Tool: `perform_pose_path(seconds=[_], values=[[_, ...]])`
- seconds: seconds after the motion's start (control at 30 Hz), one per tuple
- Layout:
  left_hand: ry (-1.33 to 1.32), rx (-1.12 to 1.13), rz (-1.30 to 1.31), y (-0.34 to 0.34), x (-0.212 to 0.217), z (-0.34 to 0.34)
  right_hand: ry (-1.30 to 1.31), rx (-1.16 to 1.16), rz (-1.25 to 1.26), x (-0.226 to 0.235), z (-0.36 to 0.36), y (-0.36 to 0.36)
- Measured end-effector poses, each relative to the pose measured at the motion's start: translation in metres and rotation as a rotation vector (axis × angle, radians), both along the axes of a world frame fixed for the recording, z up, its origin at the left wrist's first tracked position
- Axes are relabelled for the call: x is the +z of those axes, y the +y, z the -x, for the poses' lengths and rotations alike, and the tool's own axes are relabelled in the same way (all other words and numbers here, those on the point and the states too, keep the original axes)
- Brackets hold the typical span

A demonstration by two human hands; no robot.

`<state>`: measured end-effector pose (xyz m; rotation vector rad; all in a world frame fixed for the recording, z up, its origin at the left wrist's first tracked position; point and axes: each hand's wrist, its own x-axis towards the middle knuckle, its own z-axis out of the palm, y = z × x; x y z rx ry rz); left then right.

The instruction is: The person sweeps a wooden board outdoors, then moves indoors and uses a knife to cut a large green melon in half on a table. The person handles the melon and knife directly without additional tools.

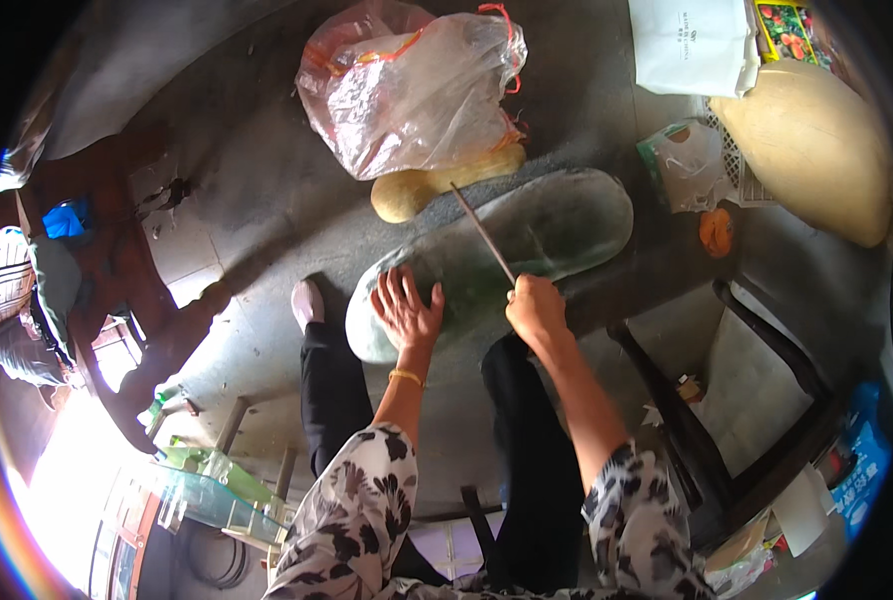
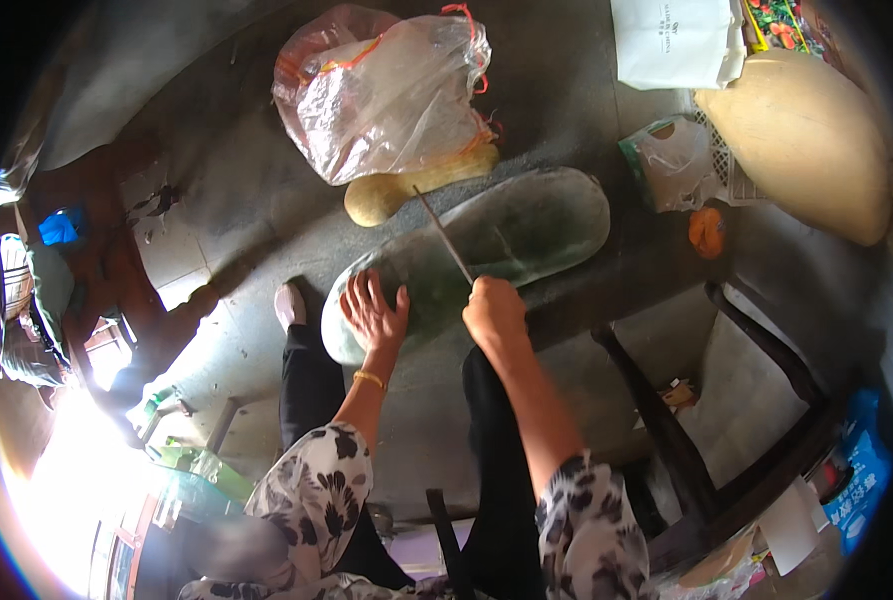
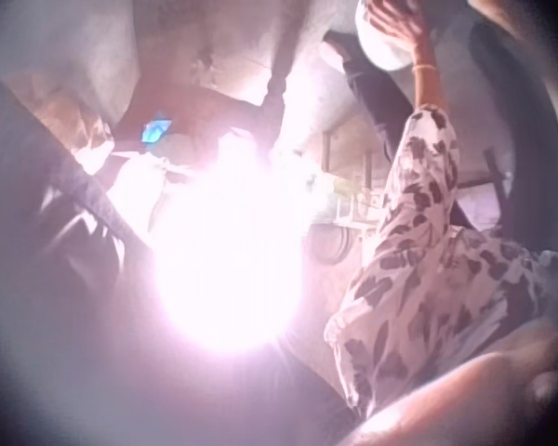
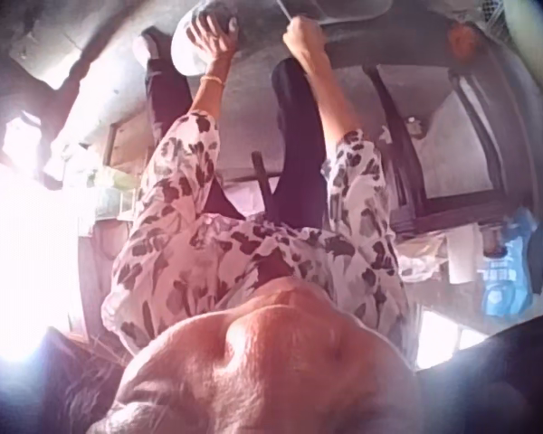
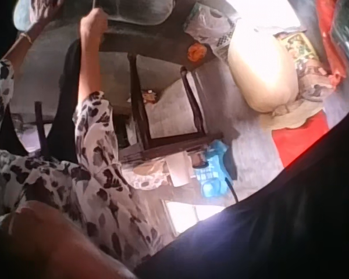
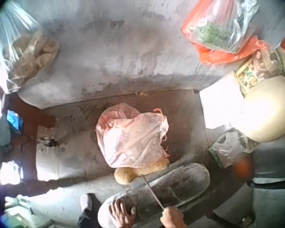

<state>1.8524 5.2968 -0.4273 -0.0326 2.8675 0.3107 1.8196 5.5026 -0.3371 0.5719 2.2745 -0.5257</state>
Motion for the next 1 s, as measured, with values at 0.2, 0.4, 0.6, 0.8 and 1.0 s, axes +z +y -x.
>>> perform_pose_path(seconds=[0.2,0.4,0.6,0.8,1.0], values=[[0.051,-0.013,0.024,0.005,0.003,-0.013,-0.195,-0.051,-0.040,0.015,-0.013,0.002],[0.096,-0.021,-0.040,-0.005,-0.009,0.018,0.133,0.010,0.037,-0.028,-0.026,0.002],[0.057,-0.004,-0.008,0.001,0.000,-0.008,0.189,0.054,0.013,0.015,-0.033,-0.004],[-0.026,0.013,-0.006,0.010,0.006,-0.037,0.023,-0.007,0.034,0.085,-0.049,0.008],[0.033,0.006,-0.027,0.006,0.005,-0.027,0.274,-0.084,0.041,0.020,-0.060,0.027]])
